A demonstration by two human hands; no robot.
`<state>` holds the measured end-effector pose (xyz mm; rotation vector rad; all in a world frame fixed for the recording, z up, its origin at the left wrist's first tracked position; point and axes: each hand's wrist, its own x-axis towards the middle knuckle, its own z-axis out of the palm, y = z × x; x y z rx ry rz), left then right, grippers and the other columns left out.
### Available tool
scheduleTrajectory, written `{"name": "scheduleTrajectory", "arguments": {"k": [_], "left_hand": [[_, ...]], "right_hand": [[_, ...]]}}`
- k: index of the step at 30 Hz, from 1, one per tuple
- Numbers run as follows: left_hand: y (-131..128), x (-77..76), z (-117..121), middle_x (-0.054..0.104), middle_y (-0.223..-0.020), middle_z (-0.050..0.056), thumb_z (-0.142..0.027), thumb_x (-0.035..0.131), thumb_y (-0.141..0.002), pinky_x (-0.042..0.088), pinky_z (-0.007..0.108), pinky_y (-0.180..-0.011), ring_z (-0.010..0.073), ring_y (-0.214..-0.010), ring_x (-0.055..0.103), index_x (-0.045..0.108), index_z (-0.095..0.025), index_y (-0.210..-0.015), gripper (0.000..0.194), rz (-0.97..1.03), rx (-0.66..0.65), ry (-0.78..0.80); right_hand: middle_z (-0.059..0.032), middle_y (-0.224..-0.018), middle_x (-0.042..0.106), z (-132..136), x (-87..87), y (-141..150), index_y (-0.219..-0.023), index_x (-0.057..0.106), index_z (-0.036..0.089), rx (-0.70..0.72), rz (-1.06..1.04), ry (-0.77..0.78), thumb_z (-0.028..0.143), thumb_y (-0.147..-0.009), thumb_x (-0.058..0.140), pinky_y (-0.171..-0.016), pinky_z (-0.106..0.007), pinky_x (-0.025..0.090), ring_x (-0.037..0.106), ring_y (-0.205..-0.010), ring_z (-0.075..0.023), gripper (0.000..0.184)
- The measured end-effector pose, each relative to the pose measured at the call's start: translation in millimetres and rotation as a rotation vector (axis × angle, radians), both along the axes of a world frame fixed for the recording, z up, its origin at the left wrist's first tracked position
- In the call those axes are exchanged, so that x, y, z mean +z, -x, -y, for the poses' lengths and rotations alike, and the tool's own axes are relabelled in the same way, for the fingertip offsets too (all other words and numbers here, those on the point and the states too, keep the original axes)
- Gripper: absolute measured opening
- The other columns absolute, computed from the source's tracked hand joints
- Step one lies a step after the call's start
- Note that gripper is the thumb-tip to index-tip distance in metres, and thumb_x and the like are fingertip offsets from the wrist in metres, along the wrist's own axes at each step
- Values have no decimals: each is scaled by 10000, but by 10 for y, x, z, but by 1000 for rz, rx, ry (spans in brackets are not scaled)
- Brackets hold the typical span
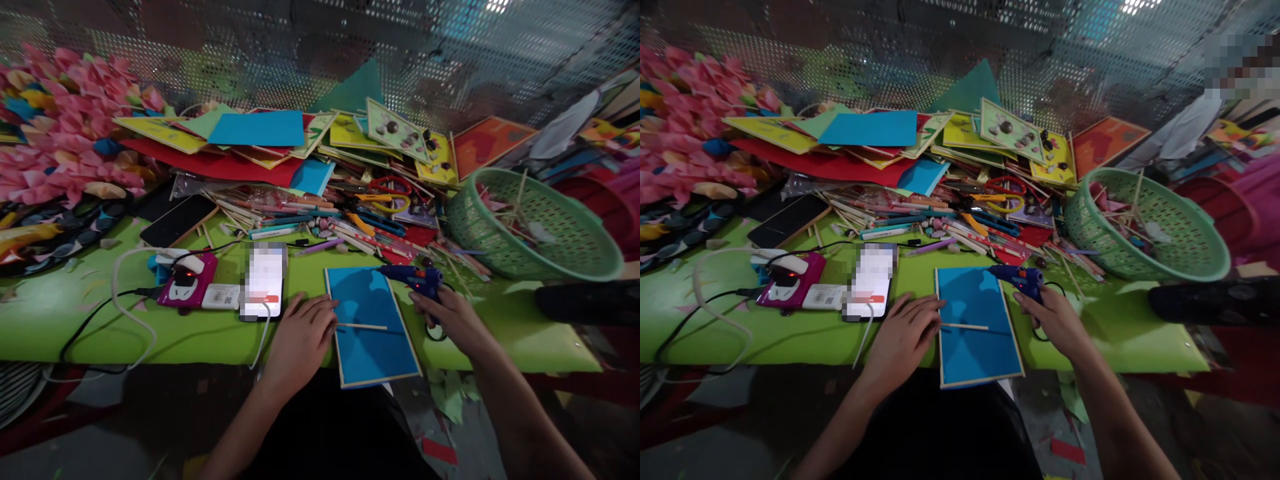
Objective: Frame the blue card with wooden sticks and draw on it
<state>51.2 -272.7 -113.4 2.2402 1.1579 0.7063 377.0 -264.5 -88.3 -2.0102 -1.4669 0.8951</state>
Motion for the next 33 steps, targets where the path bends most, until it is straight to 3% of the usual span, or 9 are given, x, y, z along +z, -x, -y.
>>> {"name": "scheduleTrajectory", "arguments": {"k": [11, 15, 19, 27, 33], "left_hand": [[1, 1, -4, 692, -1381, -12, -198, 522, -1051, 315, 506, -1244, 190, -1365, 582, 598, -254, -1040, 96, -12, -2, 0], [3, 2, -6, 695, -1375, -3, -193, 535, -1044, 321, 509, -1237, 197, -1357, 589, 598, -250, -1031, 85, -6, -5, 3], [5, -1, -10, 697, -1368, -5, -187, 540, -1041, 322, 516, -1230, 198, -1352, 591, 592, -249, -1027, 82, -3, -11, 12], [3, -3, -8, 695, -1373, 2, -197, 537, -1043, 323, 509, -1231, 198, -1353, 590, 597, -249, -1029, 80, -7, -11, 10], [8, -11, -2, 696, -1372, -6, -205, 521, -1052, 317, 505, -1237, 187, -1357, 587, 594, -251, -1029, 89, 2, -9, -3]], "right_hand": [[-25, -657, 629, -37, 140, 101, -884, 740, 173, -64, -271, 22, 718, -686, 781, -447, -269, 357, 481, -494, -118, 582], [-31, -590, 624, -17, 182, 69, -762, 721, 193, -50, -221, 24, 749, -717, 737, -475, -290, 368, 478, -478, -127, 559], [20, -443, 502, 5, 162, 17, -837, 741, 180, -25, -149, 30, 743, -789, 674, -501, -304, 358, 462, -470, -149, 569], [23, -463, 534, -13, 68, -59, -860, 709, 181, -42, -134, 51, 750, -805, 665, -511, -302, 333, 467, -475, -147, 573], [15, -457, 531, -27, 65, -6, -739, 674, 197, -5, -84, 46, 763, -804, 654, -527, -303, 342, 473, -480, -145, 569]]}}
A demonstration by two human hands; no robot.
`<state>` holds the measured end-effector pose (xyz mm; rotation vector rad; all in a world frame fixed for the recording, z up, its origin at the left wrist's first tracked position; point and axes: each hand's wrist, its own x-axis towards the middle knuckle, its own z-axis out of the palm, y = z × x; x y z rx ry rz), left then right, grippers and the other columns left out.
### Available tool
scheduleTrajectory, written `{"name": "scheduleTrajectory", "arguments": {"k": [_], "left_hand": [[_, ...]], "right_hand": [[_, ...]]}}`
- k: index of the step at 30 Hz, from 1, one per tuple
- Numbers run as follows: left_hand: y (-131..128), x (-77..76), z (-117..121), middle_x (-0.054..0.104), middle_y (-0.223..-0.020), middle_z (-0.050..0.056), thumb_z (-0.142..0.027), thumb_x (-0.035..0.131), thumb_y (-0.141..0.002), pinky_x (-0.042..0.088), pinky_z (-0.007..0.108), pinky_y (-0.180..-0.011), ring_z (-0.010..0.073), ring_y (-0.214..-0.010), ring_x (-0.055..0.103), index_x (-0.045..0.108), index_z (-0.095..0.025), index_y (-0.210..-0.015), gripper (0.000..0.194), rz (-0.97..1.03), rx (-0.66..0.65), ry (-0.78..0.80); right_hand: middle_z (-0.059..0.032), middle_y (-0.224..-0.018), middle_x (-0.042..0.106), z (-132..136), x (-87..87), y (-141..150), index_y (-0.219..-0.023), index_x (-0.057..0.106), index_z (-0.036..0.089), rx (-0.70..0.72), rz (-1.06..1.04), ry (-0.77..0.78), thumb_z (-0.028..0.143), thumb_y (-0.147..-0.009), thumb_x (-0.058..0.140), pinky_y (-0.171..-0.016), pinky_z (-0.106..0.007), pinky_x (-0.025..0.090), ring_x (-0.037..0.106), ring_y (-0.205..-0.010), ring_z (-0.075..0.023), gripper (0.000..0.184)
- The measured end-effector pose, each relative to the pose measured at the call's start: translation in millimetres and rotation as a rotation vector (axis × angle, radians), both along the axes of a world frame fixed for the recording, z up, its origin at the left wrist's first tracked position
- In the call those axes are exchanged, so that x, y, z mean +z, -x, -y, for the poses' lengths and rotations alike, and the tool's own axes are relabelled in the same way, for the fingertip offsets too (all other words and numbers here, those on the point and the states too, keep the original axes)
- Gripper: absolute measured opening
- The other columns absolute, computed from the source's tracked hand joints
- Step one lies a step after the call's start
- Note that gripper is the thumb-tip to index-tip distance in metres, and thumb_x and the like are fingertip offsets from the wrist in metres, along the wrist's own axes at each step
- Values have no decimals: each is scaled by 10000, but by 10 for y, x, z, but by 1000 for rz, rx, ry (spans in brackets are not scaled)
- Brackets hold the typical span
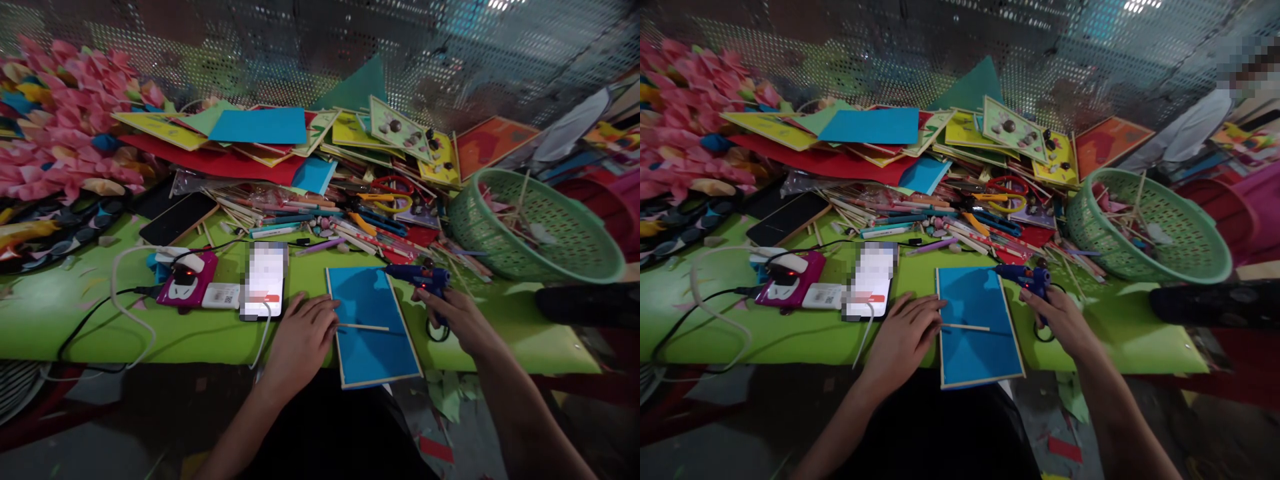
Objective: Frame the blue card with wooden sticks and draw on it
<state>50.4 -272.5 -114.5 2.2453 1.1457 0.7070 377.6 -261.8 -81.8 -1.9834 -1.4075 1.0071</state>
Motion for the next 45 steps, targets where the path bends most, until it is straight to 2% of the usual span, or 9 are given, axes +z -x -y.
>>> {"name": "scheduleTrajectory", "arguments": {"k": [12, 19, 23, 28, 35, 42, 45], "left_hand": [[-9, 11, 0, 692, -1384, 8, -205, 529, -1046, 320, 507, -1237, 201, -1368, 580, 602, -253, -1031, 88, -14, -1, 8], [-2, -9, 5, 688, -1388, -19, -203, 534, -1045, 298, 496, -1248, 182, -1378, 567, 589, -255, -1031, 77, 0, 1, 14], [-1, -4, 3, 690, -1385, -11, -198, 539, -1041, 310, 502, -1240, 185, -1376, 570, 591, -251, -1027, 75, -3, -3, 15], [-5, 1, 4, 685, -1391, -21, -186, 543, -1037, 305, 494, -1241, 179, -1379, 565, 583, -251, -1017, 79, -9, -5, 18], [-5, -15, 4, 679, -1402, -17, -208, 541, -1044, 300, 489, -1247, 175, -1385, 559, 588, -251, -1032, 65, -16, -3, 10], [-4, 6, 0, 695, -1379, 7, -187, 548, -1032, 319, 509, -1239, 192, -1369, 577, 601, -246, -1023, 80, -12, -3, 18], [-4, 8, 2, 694, -1379, -1, -183, 545, -1032, 320, 506, -1241, 189, -1368, 577, 604, -248, -1027, 88, -6, -3, 14]], "right_hand": [[13, -450, 533, 12, -3, 42, -688, 631, 210, -20, -16, -11, 809, -752, 662, -494, -293, 342, 470, -456, -141, 604], [6, -463, 551, -27, -8, 171, -688, 621, 214, -20, -12, 11, 816, -729, 675, -477, -293, 326, 467, -464, -144, 605], [4, -464, 550, -13, -4, 109, -661, 613, 217, -11, 9, 17, 830, -738, 653, -501, -301, 336, 474, -471, -146, 619], [2, -458, 540, -5, -18, 54, -616, 584, 224, -9, 25, -4, 813, -763, 646, -507, -301, 339, 476, -475, -145, 610], [13, -462, 542, -57, 0, 228, -661, 594, 230, 19, -4, 26, 744, -775, 692, -486, -298, 345, 480, -464, -148, 535], [5, -471, 547, 4, -48, 37, -646, 594, 216, -9, 12, 4, 799, -771, 659, -507, -301, 327, 473, -476, -142, 600], [7, -471, 545, 11, -64, 45, -651, 593, 216, -11, 19, -2, 797, -778, 656, -504, -297, 321, 469, -479, -140, 598]]}}
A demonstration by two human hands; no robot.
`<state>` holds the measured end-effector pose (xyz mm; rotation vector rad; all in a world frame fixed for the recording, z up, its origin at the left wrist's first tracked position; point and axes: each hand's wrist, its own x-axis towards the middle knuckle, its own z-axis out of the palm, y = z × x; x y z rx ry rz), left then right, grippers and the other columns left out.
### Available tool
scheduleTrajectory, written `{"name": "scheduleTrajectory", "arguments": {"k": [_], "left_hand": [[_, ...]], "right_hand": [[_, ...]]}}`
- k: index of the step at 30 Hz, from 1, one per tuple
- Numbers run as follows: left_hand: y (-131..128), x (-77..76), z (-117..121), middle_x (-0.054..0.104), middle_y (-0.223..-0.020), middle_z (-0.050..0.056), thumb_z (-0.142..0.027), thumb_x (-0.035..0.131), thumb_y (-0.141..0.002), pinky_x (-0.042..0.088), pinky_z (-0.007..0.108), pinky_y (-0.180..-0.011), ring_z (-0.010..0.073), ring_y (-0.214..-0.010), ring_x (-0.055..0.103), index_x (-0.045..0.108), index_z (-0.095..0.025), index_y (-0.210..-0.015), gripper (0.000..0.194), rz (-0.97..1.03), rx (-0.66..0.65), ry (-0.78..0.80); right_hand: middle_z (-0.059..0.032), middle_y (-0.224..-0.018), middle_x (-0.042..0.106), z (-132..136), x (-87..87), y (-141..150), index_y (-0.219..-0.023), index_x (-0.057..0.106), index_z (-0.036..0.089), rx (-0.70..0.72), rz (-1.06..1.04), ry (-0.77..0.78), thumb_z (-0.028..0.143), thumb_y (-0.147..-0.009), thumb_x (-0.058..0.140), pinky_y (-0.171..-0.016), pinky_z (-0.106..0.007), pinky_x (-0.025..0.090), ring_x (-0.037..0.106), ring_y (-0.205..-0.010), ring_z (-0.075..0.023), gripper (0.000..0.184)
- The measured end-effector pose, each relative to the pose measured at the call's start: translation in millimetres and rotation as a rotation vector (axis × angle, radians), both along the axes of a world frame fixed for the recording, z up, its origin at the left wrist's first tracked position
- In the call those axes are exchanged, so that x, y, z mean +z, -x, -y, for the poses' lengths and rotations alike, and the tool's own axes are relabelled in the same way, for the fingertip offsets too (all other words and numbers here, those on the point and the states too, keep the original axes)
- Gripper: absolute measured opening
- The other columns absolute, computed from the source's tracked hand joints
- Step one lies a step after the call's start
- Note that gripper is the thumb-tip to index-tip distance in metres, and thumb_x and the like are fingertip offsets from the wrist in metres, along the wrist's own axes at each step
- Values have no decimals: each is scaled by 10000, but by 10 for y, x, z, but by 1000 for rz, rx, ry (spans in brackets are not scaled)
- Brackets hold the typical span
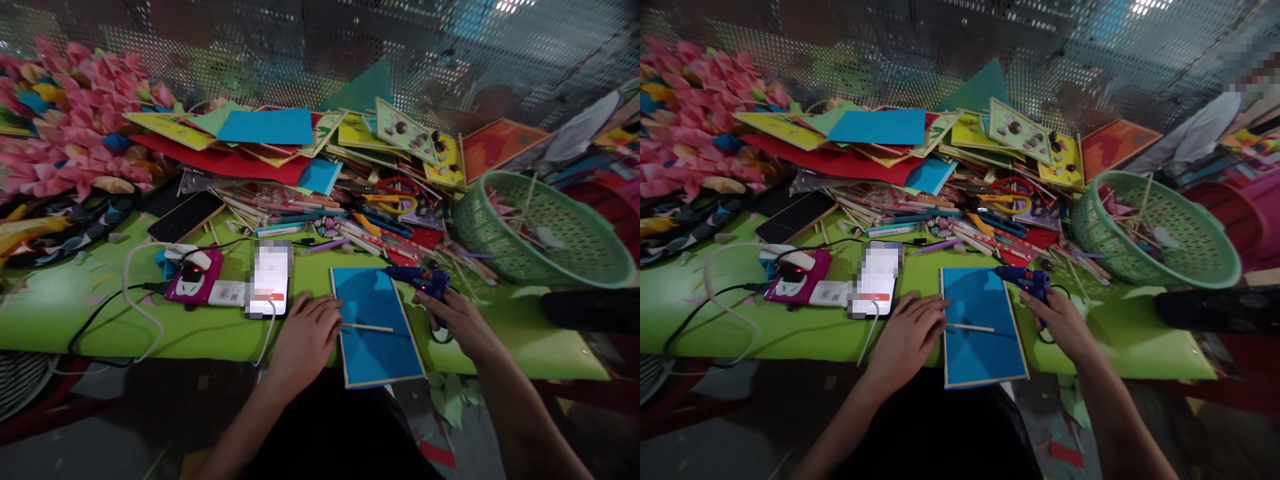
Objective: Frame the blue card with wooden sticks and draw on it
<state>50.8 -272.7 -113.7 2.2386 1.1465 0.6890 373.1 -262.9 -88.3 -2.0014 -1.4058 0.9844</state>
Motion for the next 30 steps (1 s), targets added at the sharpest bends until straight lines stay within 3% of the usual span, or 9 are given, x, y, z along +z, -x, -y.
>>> {"name": "scheduleTrajectory", "arguments": {"k": [6, 13, 30], "left_hand": [[-1, -16, 2, 684, -1393, -23, -190, 548, -1034, 316, 502, -1242, 183, -1379, 569, 595, -254, -1023, 80, -9, 4, -1], [-6, -13, 1, 692, -1382, -8, -201, 533, -1045, 315, 501, -1237, 187, -1374, 573, 591, -253, -1029, 79, 0, 4, -3], [-4, -16, 1, 690, -1385, -5, -195, 526, -1043, 308, 506, -1244, 195, -1377, 572, 590, -257, -1031, 90, 8, 7, -4]], "right_hand": [[11, -479, 565, -53, -6, 149, -681, 611, 224, 43, -18, 17, 757, -782, 683, -484, -293, 332, 488, -475, -143, 547], [0, -456, 556, -28, 32, 85, -632, 597, 221, -6, 5, -15, 839, -728, 656, -475, -295, 346, 494, -456, -147, 628], [20, -497, 561, -31, 3, 157, -724, 638, 215, 21, -50, 22, 726, -781, 694, -480, -288, 326, 484, -480, -139, 517]]}}
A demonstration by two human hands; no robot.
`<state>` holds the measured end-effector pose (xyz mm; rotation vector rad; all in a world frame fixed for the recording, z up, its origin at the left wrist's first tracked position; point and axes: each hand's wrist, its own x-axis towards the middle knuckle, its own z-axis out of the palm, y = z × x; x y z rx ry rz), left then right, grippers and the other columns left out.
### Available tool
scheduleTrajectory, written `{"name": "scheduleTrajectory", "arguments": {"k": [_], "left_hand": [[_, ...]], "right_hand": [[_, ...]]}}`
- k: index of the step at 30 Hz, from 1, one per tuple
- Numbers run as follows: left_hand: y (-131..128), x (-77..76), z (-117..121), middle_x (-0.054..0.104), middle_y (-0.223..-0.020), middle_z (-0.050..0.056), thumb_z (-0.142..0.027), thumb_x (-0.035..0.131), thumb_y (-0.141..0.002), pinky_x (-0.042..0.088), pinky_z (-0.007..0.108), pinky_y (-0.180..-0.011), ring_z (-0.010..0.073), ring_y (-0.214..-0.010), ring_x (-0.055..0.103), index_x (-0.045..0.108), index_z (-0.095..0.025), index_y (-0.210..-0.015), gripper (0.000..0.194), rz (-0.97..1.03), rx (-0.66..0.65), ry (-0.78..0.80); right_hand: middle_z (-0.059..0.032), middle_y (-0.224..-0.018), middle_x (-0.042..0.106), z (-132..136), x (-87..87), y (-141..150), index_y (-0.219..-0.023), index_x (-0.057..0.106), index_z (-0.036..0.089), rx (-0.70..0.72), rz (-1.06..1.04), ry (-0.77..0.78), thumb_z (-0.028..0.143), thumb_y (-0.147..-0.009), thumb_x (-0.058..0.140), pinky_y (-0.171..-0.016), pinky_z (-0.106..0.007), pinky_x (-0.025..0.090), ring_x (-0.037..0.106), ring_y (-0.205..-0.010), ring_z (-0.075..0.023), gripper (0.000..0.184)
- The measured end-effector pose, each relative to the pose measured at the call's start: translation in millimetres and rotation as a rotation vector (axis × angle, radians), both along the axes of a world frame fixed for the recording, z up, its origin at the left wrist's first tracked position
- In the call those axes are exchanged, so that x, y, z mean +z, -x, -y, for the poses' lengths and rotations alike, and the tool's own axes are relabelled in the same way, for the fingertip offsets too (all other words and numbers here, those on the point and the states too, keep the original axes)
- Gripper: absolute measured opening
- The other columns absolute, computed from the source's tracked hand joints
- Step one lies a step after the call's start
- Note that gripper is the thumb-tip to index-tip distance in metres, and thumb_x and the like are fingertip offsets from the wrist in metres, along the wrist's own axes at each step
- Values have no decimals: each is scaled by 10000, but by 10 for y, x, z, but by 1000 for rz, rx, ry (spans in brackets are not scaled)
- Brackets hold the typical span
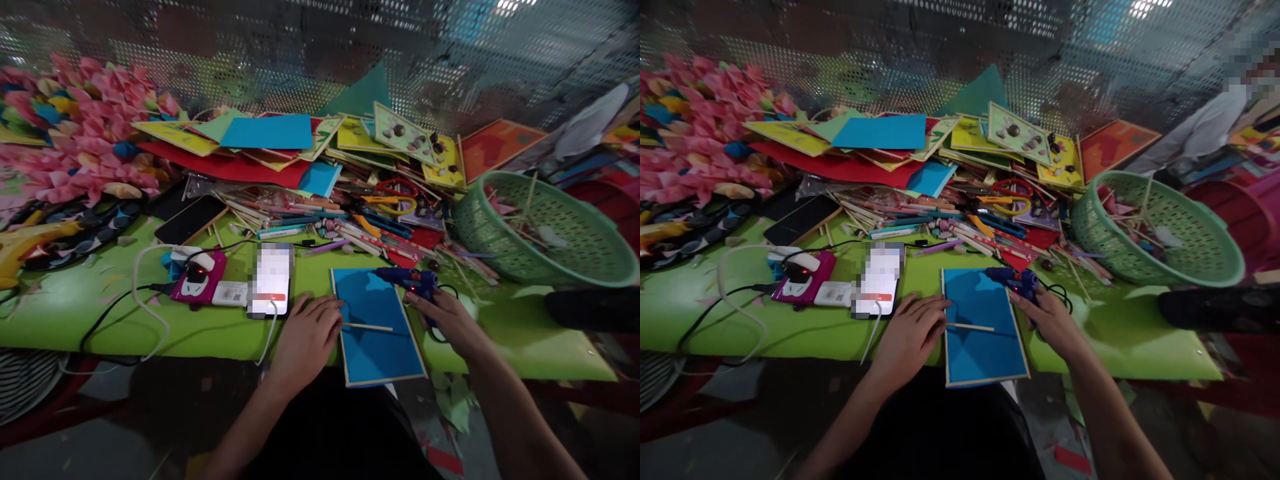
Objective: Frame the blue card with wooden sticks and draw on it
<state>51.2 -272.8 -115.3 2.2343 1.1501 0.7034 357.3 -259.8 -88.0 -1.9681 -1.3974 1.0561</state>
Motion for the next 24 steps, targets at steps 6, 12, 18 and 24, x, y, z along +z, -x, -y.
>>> {"name": "scheduleTrajectory", "arguments": {"k": [6, 12, 18, 24], "left_hand": [[1, -7, 11, 690, -1386, 5, -185, 542, -1035, 309, 498, -1244, 189, -1370, 577, 589, -252, -1019, 83, -14, 2, -9], [2, 17, -6, 690, -1380, -16, -192, 534, -1043, 312, 502, -1240, 184, -1370, 576, 587, -258, -1024, 86, -13, 1, -6], [5, 42, 2, 700, -1359, -10, -172, 547, -1029, 329, 494, -1232, 186, -1350, 592, 595, -254, -1019, 96, -28, 2, -10], [8, 41, 3, 699, -1361, -9, -171, 554, -1027, 323, 493, -1229, 188, -1351, 590, 593, -252, -1015, 90, -25, 8, -7]], "right_hand": [[13, -466, 543, 22, 40, -115, -704, 631, 213, -43, 20, -33, 805, -751, 654, -501, -303, 346, 481, -474, -149, 594], [9, -462, 538, 97, 66, -218, -738, 662, 201, -67, 8, -79, 807, -757, 656, -510, -303, 355, 485, -483, -154, 607], [9, -467, 564, 53, -5, -170, -741, 644, 202, -49, 33, -50, 813, -753, 645, -502, -300, 346, 501, -473, -156, 611], [11, -468, 567, 50, -8, -197, -767, 645, 197, -63, 33, -58, 801, -764, 637, -499, -296, 365, 524, -467, -160, 605]]}}
